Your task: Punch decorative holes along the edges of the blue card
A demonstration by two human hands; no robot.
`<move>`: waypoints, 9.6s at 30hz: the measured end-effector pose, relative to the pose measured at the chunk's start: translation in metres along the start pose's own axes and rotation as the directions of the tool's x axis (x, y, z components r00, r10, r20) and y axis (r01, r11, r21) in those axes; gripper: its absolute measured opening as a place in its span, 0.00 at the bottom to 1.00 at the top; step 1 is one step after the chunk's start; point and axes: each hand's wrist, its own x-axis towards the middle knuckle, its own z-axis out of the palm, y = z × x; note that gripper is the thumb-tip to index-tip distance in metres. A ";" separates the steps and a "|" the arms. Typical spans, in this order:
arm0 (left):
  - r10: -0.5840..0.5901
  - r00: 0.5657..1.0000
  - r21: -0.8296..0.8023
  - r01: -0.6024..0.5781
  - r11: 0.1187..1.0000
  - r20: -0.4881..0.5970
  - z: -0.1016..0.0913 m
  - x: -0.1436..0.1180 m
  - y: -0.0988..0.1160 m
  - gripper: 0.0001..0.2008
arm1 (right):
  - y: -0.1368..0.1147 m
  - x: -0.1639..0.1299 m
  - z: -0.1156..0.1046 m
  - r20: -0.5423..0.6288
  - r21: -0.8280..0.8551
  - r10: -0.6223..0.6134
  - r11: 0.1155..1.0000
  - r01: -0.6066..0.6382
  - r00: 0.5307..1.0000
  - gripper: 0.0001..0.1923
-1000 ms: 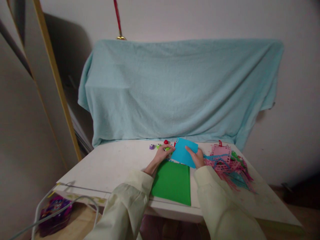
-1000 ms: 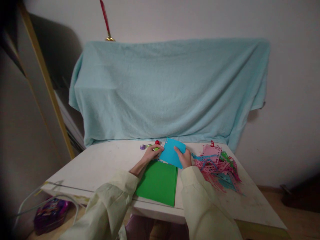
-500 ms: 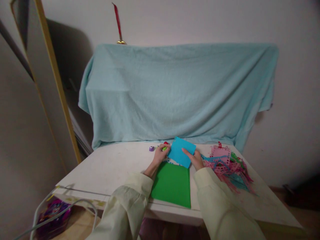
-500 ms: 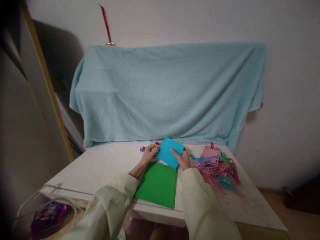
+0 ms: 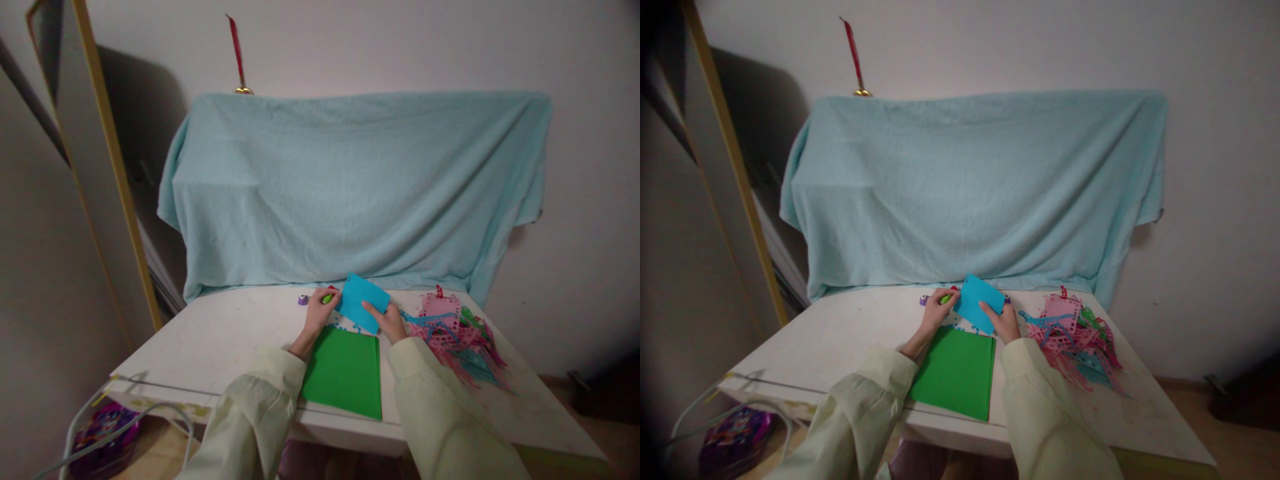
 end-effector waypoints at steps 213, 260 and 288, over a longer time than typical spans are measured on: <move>-0.374 0.861 -0.455 0.502 0.735 0.346 0.000 0.003 -0.011 0.28 | 0.011 0.002 -0.003 0.116 -0.179 -0.065 0.980 0.085 0.991 0.20; -0.369 0.898 -0.612 0.434 0.661 0.238 0.005 0.006 -0.013 0.26 | 0.002 0.001 0.000 -0.013 -0.056 0.016 0.998 -0.017 1.000 0.24; -0.395 0.855 -0.621 0.516 0.590 0.335 0.004 0.005 -0.009 0.24 | 0.004 0.001 -0.004 -0.025 -0.157 -0.040 0.987 0.035 0.999 0.21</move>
